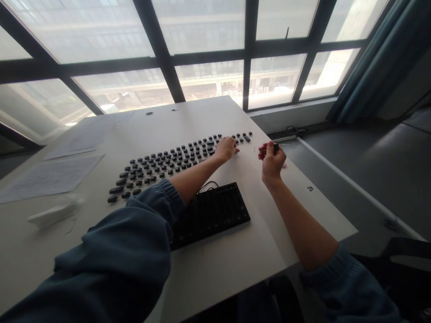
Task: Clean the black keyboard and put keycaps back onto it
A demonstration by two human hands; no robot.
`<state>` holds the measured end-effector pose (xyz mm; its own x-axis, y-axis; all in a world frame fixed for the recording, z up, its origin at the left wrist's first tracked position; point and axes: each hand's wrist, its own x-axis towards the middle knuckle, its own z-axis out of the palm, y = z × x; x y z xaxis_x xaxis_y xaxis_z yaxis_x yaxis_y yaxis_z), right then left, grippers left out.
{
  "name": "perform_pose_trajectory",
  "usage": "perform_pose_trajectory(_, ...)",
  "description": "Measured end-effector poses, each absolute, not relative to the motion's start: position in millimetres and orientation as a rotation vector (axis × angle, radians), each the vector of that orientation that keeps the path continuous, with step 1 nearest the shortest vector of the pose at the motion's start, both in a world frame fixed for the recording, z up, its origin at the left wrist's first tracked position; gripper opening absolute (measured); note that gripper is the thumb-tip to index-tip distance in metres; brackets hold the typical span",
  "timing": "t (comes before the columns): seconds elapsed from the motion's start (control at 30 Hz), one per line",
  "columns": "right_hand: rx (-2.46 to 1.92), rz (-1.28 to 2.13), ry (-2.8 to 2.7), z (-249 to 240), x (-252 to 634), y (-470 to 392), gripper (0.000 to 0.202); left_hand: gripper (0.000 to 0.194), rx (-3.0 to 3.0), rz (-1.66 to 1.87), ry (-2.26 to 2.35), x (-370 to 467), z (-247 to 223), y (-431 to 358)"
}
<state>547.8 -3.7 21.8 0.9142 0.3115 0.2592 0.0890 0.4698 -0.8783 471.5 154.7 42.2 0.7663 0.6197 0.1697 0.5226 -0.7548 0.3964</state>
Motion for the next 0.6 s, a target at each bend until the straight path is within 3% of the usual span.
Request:
perform_pose_trajectory(0.27,-1.043,0.173,-0.428,20.3,544.9,-6.6,0.042,0.041,2.645,0.572,0.876,413.3,110.3,144.8)
perform_pose_trajectory(0.43,-1.037,0.252,-0.531,23.8,522.2,-11.7,0.038,0.032,2.586,0.499,0.829,279.7,159.5,130.4)
perform_pose_trajectory(0.6,-1.068,0.343,-0.815,25.7,479.5,-29.3,0.035,0.028,2.533,0.499,0.992,130.2,146.8,100.1)
